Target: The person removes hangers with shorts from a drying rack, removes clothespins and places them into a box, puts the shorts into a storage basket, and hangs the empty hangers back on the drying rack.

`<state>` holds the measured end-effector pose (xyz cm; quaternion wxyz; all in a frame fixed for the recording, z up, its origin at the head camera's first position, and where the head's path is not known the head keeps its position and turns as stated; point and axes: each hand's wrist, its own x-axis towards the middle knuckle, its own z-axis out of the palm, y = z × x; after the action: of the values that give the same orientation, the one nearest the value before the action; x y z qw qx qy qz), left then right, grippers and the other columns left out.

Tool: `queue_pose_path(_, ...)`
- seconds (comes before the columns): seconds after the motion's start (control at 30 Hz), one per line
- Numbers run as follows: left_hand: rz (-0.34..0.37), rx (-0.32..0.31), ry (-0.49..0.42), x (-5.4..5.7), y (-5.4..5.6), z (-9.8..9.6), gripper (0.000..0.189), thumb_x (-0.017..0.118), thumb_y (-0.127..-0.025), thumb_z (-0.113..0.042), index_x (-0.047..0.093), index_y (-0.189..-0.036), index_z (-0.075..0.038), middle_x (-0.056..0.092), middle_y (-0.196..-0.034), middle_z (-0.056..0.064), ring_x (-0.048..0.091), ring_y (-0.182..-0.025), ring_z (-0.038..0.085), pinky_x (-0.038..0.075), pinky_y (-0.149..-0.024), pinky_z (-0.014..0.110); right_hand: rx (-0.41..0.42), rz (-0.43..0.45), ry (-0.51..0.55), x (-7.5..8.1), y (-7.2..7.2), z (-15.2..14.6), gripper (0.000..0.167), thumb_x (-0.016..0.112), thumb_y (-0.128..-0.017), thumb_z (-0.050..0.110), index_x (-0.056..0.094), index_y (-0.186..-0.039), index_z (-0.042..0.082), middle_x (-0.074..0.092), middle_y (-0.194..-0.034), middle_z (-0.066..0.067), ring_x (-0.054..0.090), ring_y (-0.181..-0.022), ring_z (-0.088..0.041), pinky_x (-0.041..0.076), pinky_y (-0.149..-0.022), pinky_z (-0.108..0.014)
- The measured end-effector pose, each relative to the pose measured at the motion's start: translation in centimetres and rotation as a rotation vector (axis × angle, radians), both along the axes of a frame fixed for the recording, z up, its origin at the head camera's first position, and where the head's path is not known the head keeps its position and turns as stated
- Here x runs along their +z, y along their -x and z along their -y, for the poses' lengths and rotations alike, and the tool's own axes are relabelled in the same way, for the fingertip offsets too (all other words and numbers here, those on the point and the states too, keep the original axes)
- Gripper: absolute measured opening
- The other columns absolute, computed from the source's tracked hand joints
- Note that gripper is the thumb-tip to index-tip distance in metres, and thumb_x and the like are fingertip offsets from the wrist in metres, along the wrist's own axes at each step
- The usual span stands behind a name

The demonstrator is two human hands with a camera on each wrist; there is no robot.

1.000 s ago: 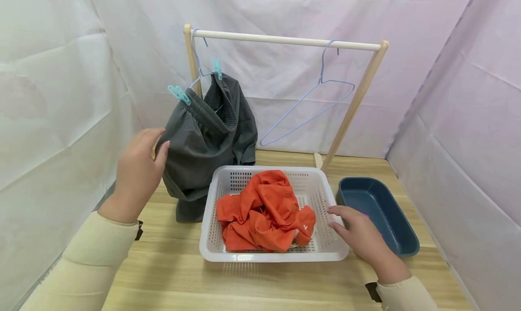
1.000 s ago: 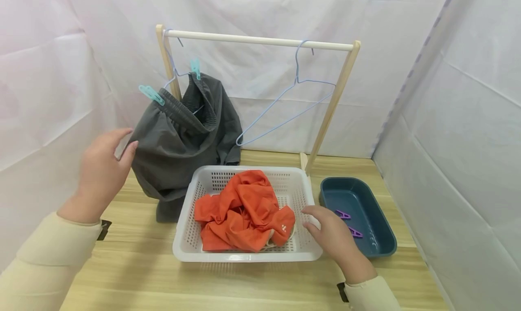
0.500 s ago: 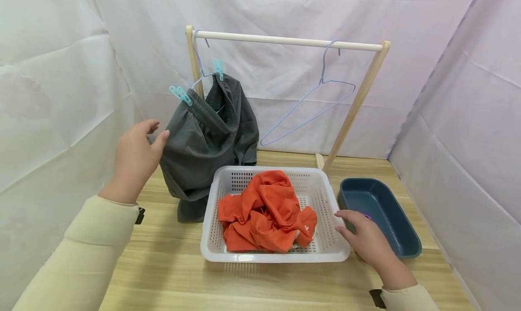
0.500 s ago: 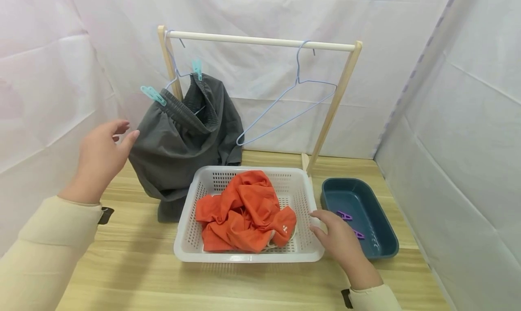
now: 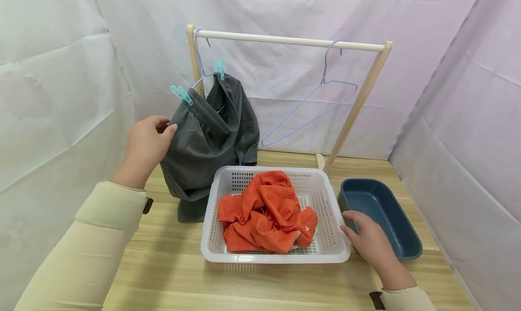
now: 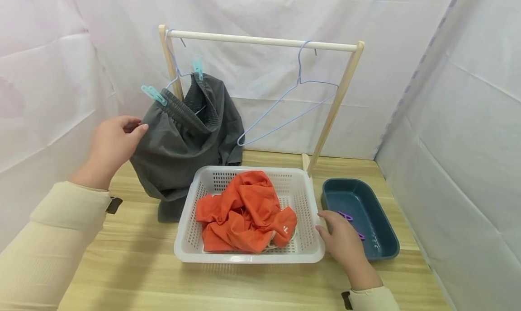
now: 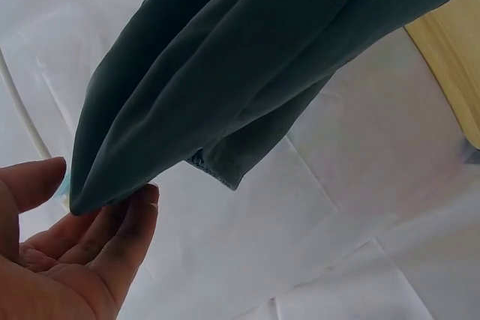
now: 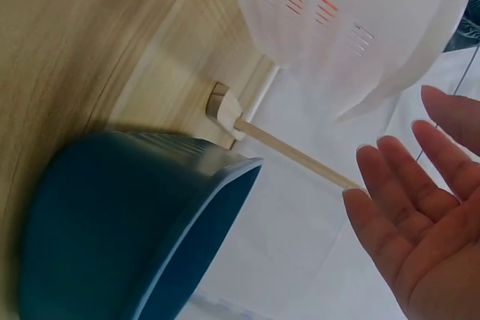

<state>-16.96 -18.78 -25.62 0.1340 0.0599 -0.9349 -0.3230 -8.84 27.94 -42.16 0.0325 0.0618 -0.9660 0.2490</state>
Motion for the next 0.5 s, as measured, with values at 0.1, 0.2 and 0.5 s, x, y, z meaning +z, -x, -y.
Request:
queue_pose_path(0.1,0.015,-0.002,0.014,0.0,0.3,-0.1,0.042,0.052,-0.100,-0.023,0.053,-0.131,0.005,0.056,-0.124,0.027,0.051,-0.110,0.040,0.045,-0.093,0.055,-0.024,0.006,-0.003,-0.2,-0.1,-0.1,0.040,0.071,-0.086,0.011,0.061,-0.122,-0.001,0.060,-0.122,-0.026,0.056,-0.113,-0.044,0.046,-0.089,-0.060)
queue_pose_path(0.2,0.012,-0.001,0.024,0.0,0.5,-0.1,0.039,0.051,-0.100,-0.020,0.053,-0.129,0.005,0.056,-0.122,0.027,0.051,-0.107,0.040,0.045,-0.092,0.055,-0.043,0.018,-0.003,-0.3,-0.1,-0.1,0.040,0.071,-0.086,0.012,0.061,-0.123,-0.001,0.060,-0.120,-0.026,0.057,-0.110,-0.044,0.047,-0.087,-0.059)
queue_pose_path(0.5,0.011,0.006,0.072,0.1,1.1,0.0,0.034,0.044,-0.101,-0.013,0.056,-0.126,0.006,0.055,-0.127,0.029,0.052,-0.113,0.044,0.045,-0.092,0.057,-0.063,0.031,-0.007,-0.9,0.1,-0.2,0.041,0.071,-0.086,0.013,0.060,-0.123,-0.003,0.060,-0.117,-0.028,0.058,-0.107,-0.044,0.048,-0.084,-0.059)
